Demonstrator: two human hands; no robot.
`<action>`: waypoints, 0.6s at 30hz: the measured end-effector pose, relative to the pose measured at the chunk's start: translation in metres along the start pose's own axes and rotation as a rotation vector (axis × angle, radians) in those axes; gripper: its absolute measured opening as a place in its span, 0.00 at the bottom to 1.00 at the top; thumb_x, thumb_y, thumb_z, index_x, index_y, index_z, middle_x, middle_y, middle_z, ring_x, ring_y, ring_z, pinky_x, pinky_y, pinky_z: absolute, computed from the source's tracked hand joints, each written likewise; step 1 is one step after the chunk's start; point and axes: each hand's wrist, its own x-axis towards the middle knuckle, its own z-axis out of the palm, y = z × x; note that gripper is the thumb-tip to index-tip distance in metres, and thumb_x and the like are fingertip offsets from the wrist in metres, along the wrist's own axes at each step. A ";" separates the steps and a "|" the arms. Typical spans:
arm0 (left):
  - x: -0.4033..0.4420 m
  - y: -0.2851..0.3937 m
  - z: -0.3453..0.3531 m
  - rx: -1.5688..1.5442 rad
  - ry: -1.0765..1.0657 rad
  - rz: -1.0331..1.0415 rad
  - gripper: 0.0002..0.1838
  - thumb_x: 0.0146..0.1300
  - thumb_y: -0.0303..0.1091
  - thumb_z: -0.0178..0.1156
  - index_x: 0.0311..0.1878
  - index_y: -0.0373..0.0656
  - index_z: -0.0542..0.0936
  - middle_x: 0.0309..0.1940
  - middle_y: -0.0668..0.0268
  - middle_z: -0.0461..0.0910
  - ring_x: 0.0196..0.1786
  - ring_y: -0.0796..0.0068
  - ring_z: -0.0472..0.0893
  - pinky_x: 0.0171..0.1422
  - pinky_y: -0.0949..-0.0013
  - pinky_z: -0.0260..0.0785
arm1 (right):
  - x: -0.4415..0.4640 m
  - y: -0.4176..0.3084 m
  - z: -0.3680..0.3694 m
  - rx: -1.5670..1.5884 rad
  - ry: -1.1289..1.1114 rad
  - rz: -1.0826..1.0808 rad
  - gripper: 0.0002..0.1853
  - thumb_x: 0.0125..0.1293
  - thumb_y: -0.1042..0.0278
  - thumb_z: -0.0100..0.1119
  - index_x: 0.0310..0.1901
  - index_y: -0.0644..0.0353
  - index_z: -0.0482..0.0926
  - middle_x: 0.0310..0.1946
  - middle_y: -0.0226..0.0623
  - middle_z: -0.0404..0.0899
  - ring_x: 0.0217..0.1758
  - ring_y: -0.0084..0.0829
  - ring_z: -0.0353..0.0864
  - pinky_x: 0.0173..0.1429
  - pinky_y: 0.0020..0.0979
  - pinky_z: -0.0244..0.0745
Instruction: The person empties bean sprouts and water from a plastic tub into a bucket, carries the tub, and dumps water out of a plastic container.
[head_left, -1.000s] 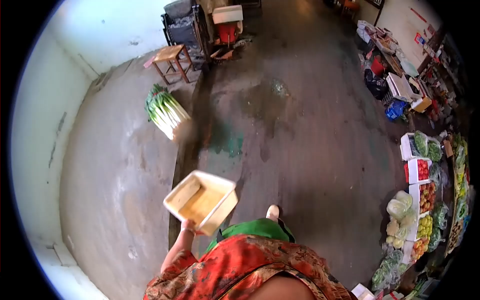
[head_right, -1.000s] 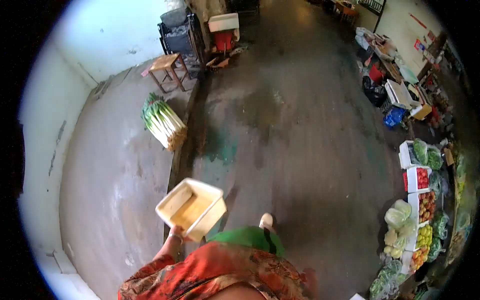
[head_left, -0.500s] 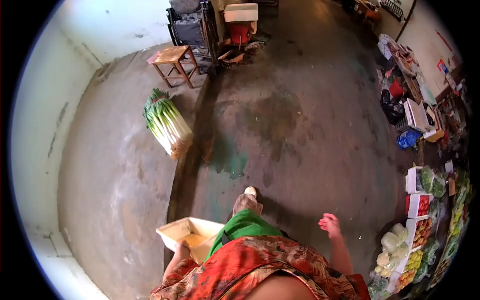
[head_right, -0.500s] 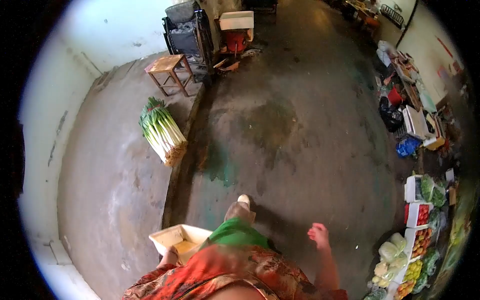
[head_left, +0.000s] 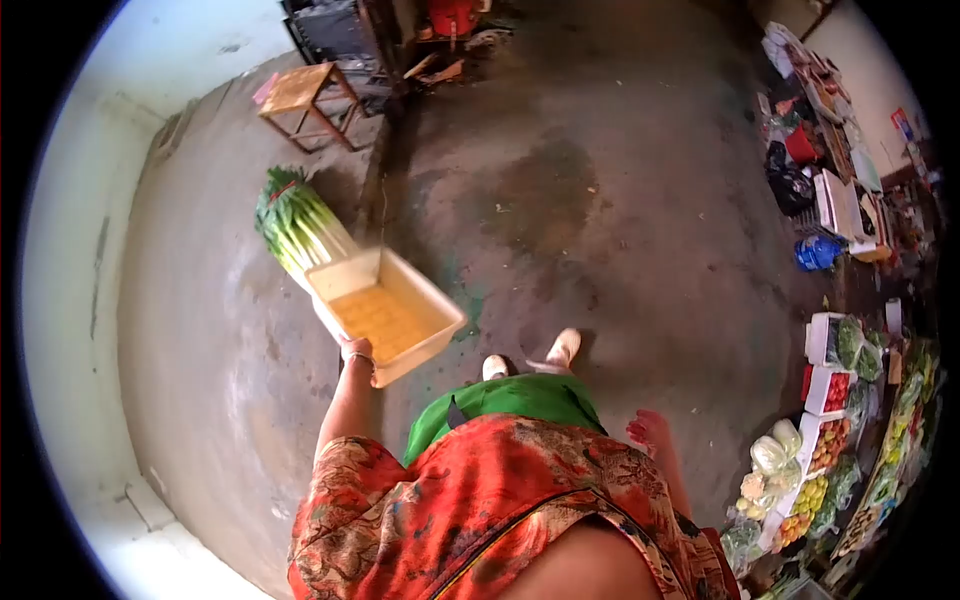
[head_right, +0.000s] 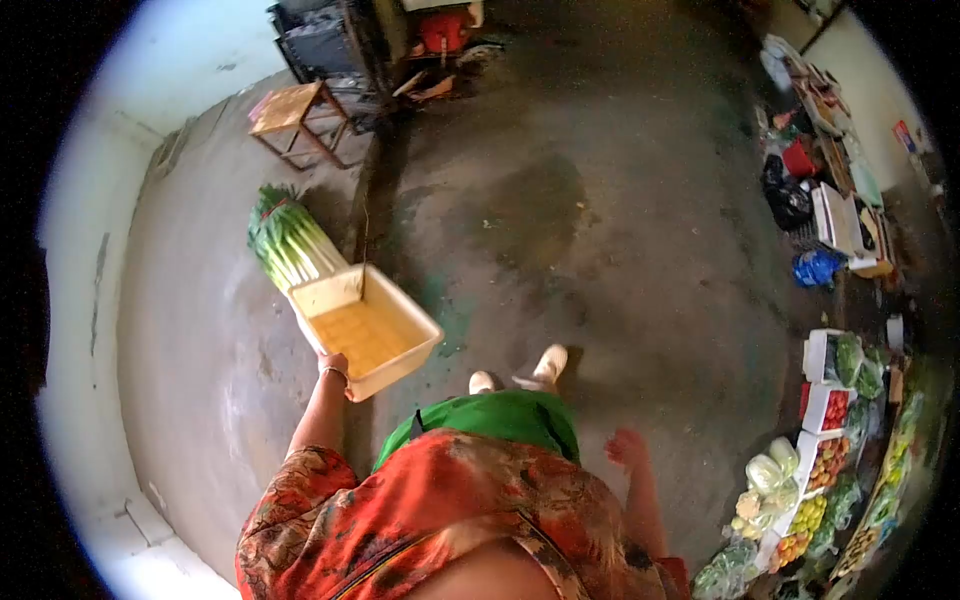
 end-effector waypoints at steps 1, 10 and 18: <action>0.007 0.004 -0.008 -0.159 0.007 -0.027 0.20 0.55 0.46 0.57 0.51 0.52 0.77 0.51 0.69 0.75 0.57 0.70 0.72 0.58 0.61 0.65 | 0.011 0.011 -0.015 0.017 0.017 0.008 0.15 0.58 0.64 0.54 0.47 0.58 0.72 0.29 0.39 0.77 0.28 0.32 0.79 0.29 0.35 0.75; 0.022 0.064 -0.089 -0.893 0.064 0.009 0.21 0.51 0.46 0.60 0.47 0.49 0.78 0.48 0.67 0.76 0.54 0.70 0.74 0.56 0.62 0.67 | 0.098 0.004 -0.068 -0.266 0.125 0.127 0.09 0.57 0.62 0.53 0.33 0.58 0.77 0.23 0.40 0.78 0.26 0.32 0.79 0.25 0.32 0.73; 0.036 0.069 -0.158 -0.974 -0.028 -0.019 0.21 0.47 0.47 0.62 0.44 0.47 0.78 0.46 0.65 0.77 0.51 0.70 0.75 0.53 0.64 0.68 | 0.219 -0.138 -0.090 -0.445 0.135 -0.567 0.15 0.57 0.69 0.51 0.46 0.61 0.73 0.22 0.35 0.75 0.20 0.23 0.73 0.22 0.25 0.69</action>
